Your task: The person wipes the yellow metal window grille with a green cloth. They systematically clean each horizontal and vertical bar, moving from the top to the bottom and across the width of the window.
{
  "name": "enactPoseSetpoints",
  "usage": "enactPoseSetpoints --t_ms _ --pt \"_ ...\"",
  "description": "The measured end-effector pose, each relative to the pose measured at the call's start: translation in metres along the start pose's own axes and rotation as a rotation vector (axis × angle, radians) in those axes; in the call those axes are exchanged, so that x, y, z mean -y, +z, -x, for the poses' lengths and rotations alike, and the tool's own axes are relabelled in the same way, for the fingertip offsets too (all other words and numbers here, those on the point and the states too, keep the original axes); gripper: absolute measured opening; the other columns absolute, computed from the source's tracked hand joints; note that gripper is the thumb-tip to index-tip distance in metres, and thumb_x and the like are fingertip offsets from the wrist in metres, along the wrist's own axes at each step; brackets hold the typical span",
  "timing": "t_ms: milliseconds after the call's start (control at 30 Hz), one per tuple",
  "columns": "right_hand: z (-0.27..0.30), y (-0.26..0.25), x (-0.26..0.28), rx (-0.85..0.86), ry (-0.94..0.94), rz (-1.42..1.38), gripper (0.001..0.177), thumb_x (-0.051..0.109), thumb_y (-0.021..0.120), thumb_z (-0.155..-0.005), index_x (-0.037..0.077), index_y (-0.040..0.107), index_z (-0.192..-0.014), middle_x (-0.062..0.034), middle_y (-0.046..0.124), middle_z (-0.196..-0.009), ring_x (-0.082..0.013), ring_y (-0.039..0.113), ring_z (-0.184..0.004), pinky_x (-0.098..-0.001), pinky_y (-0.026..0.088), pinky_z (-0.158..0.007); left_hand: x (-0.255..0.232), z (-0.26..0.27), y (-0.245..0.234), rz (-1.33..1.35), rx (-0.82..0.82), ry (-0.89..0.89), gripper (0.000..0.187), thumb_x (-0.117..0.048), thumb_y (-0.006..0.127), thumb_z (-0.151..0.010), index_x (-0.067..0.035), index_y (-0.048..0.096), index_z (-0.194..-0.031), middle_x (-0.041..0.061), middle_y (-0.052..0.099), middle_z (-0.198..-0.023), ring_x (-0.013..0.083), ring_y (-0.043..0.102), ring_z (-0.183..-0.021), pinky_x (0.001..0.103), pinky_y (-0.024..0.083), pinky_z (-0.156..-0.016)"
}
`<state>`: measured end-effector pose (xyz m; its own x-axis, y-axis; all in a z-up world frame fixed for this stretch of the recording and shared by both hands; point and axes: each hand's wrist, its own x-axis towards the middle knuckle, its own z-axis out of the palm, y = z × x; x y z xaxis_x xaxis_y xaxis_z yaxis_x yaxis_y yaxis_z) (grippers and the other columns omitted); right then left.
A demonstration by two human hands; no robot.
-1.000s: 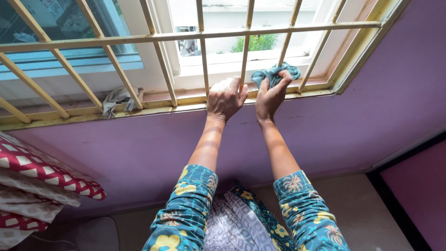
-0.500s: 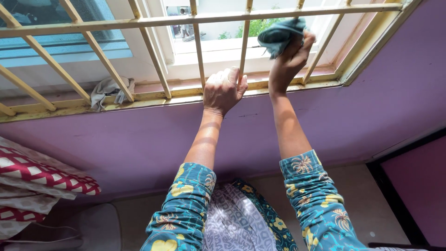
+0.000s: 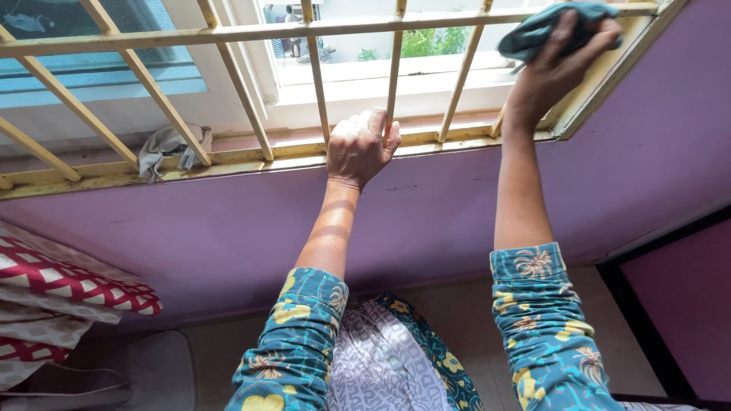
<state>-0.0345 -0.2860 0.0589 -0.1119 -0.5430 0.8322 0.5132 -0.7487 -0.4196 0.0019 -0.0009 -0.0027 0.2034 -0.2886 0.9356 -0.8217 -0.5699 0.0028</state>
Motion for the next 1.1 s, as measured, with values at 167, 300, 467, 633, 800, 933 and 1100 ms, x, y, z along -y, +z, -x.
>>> enactPoseSetpoints --t_ms 167,300,467,633,800,933,1100 --pt "0.06 -0.01 -0.001 0.126 -0.013 0.159 0.026 0.012 0.059 -0.108 0.003 0.048 -0.13 -0.0148 0.071 -0.115 -0.0291 0.075 -0.108 -0.0408 0.057 -0.096 0.003 0.001 0.004 -0.01 0.047 -0.027 0.024 -0.035 0.059 -0.101 -0.013 0.064 -0.091 0.004 0.061 -0.068 0.0198 0.063 -0.06 0.036 0.054 -0.059" --pt "0.078 -0.029 0.0 0.223 0.068 0.153 0.02 0.006 0.057 -0.104 0.001 0.047 -0.121 -0.0149 0.067 -0.106 -0.0289 0.071 -0.103 -0.0412 0.056 -0.096 0.003 -0.004 0.01 -0.087 0.258 -0.1 0.036 -0.045 0.061 -0.098 -0.013 0.066 -0.083 0.005 0.061 -0.064 0.0191 0.06 -0.053 0.036 0.05 -0.051" --pt "0.081 -0.024 -0.002 0.173 0.108 0.098 0.015 0.006 0.051 -0.103 0.002 0.051 -0.118 -0.009 0.066 -0.103 -0.0223 0.069 -0.097 -0.0382 0.057 -0.094 0.003 0.0 0.012 -0.089 0.263 -0.066 0.034 -0.044 0.063 -0.092 -0.015 0.066 -0.075 0.004 0.062 -0.068 0.0198 0.062 -0.062 0.037 0.05 -0.059" --pt "0.079 -0.025 -0.002 0.15 0.154 -0.06 0.018 0.003 0.047 -0.101 0.002 0.056 -0.117 -0.0071 0.063 -0.109 -0.0201 0.064 -0.102 -0.0353 0.053 -0.099 0.006 -0.005 0.015 -0.034 0.299 -0.071 0.032 -0.036 0.065 -0.095 -0.012 0.066 -0.074 0.006 0.062 -0.071 0.0208 0.062 -0.067 0.037 0.05 -0.062" --pt "0.075 -0.022 0.002 0.132 0.194 -0.029 0.025 0.005 0.049 -0.103 -0.002 0.053 -0.126 -0.0085 0.06 -0.12 -0.0195 0.057 -0.114 -0.0338 0.044 -0.11 0.002 -0.027 0.003 0.111 0.285 -0.105 0.028 -0.027 0.068 -0.09 -0.011 0.062 -0.069 0.007 0.059 -0.069 0.0236 0.061 -0.069 0.039 0.051 -0.069" --pt "0.078 -0.029 -0.004 0.127 0.287 -0.005 0.026 0.01 0.051 -0.106 -0.002 0.055 -0.128 -0.0076 0.062 -0.121 -0.0182 0.059 -0.114 -0.0326 0.046 -0.107 0.0 -0.042 -0.003 0.126 0.373 -0.152 0.028 -0.025 0.068 -0.089 -0.01 0.06 -0.066 0.006 0.056 -0.068 0.0238 0.058 -0.068 0.04 0.046 -0.065" --pt "0.072 -0.045 0.01 0.198 0.327 0.155 0.03 0.017 0.049 -0.107 -0.003 0.056 -0.128 -0.0101 0.066 -0.119 -0.0217 0.062 -0.111 -0.0332 0.047 -0.104 -0.01 -0.057 -0.009 0.094 0.516 -0.299 0.027 -0.029 0.067 -0.091 -0.011 0.061 -0.07 0.005 0.056 -0.072 0.0249 0.056 -0.074 0.042 0.046 -0.07"
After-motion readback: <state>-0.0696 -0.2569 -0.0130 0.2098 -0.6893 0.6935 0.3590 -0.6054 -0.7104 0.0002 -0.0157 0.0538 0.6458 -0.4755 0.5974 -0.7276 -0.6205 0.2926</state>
